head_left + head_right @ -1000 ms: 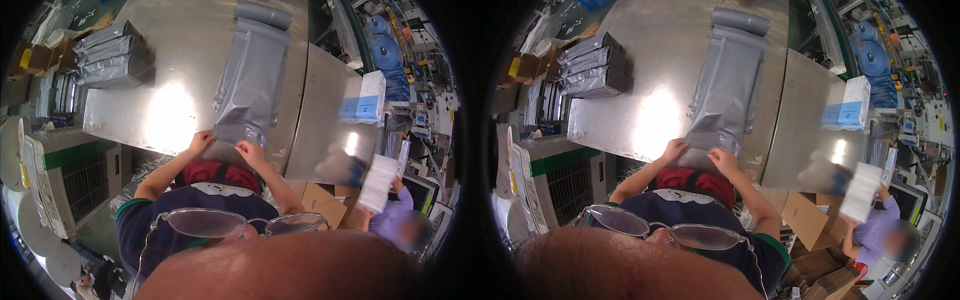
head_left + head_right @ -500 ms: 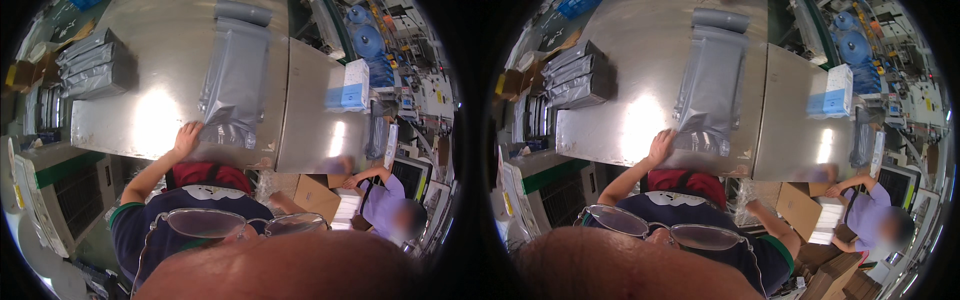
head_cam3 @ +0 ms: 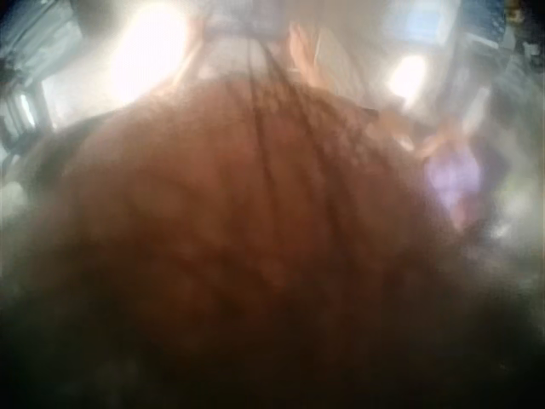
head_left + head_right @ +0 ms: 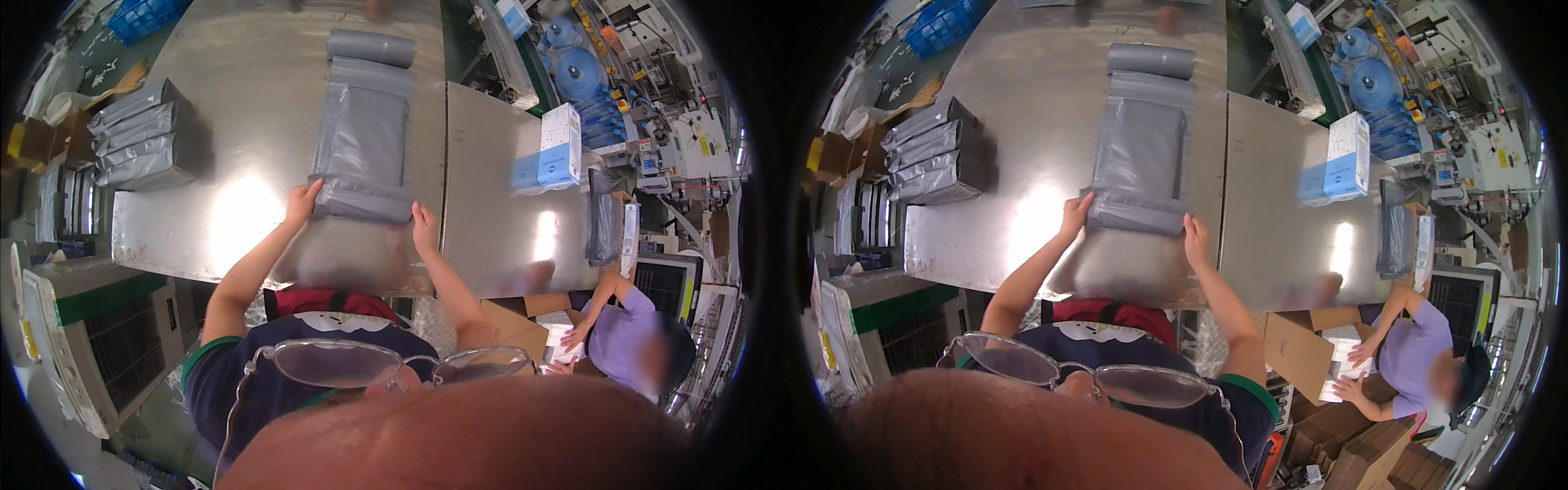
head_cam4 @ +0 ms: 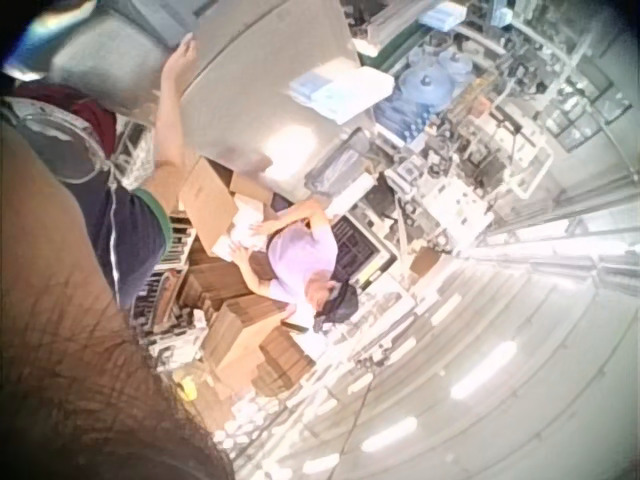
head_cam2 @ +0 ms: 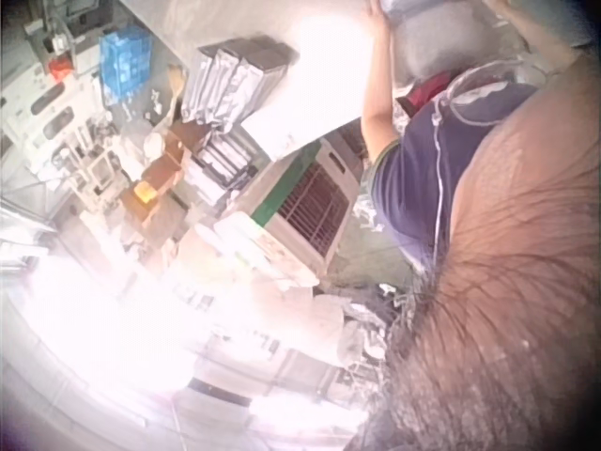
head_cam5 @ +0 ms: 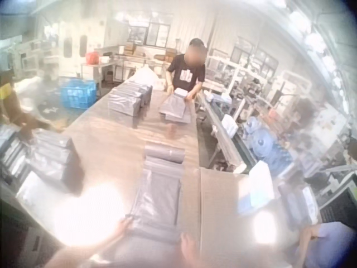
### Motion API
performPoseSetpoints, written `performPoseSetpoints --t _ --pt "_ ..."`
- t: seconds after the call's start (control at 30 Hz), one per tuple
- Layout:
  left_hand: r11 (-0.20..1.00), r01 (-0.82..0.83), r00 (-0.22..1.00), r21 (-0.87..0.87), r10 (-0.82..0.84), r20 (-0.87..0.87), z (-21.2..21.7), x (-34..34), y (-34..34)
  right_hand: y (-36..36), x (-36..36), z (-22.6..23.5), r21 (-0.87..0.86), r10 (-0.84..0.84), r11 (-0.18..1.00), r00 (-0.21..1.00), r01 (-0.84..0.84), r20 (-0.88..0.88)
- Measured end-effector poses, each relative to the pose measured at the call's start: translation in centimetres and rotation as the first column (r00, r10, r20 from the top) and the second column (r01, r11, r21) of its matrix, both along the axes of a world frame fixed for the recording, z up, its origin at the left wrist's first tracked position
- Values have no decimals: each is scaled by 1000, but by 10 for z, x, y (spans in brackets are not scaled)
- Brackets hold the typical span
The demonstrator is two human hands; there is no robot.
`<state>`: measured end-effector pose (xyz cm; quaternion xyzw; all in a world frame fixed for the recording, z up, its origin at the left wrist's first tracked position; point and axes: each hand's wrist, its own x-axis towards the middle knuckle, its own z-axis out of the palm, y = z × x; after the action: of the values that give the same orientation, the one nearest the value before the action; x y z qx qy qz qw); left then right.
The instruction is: The person places items into grey plastic mailing bags on a metal table, folding the top of each bag over and pressing it down to seal it. They repeat this process with multiple items, stacking the finished packages to the side.
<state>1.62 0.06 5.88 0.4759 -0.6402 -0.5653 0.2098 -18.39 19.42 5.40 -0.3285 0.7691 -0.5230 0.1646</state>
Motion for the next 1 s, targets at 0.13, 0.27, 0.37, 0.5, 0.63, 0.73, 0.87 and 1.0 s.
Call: performPoseSetpoints --t 0.13,0.27,0.37,0.5,0.63,0.73,0.87,1.0 --pt "944 33 950 -330 73 305 -70 -33 12 -32 9 -45 544 82 834 957 87 -280" --pt "908 68 997 -414 -76 -2 -64 -16 4 -47 17 20 726 314 683 930 -81 -192" --pt "930 216 950 299 -129 -284 -17 -4 -20 -48 48 55 541 488 789 833 -292 -261" --pt "797 599 800 82 -600 -13 82 92 -52 -45 106 79 530 705 608 709 -591 -19" --pt "632 739 516 -234 -308 799 130 232 -100 -44 122 52 286 639 729 768 -621 38" --pt "620 727 393 -296 -22 919 134 328 -149 -42 130 38 351 696 661 717 -664 46" --pt "676 656 244 -336 231 942 144 359 -209 -43 130 35 371 710 655 704 -658 -5" --pt "705 648 -48 -289 416 908 106 359 -250 -27 99 50 343 498 809 867 -478 35"
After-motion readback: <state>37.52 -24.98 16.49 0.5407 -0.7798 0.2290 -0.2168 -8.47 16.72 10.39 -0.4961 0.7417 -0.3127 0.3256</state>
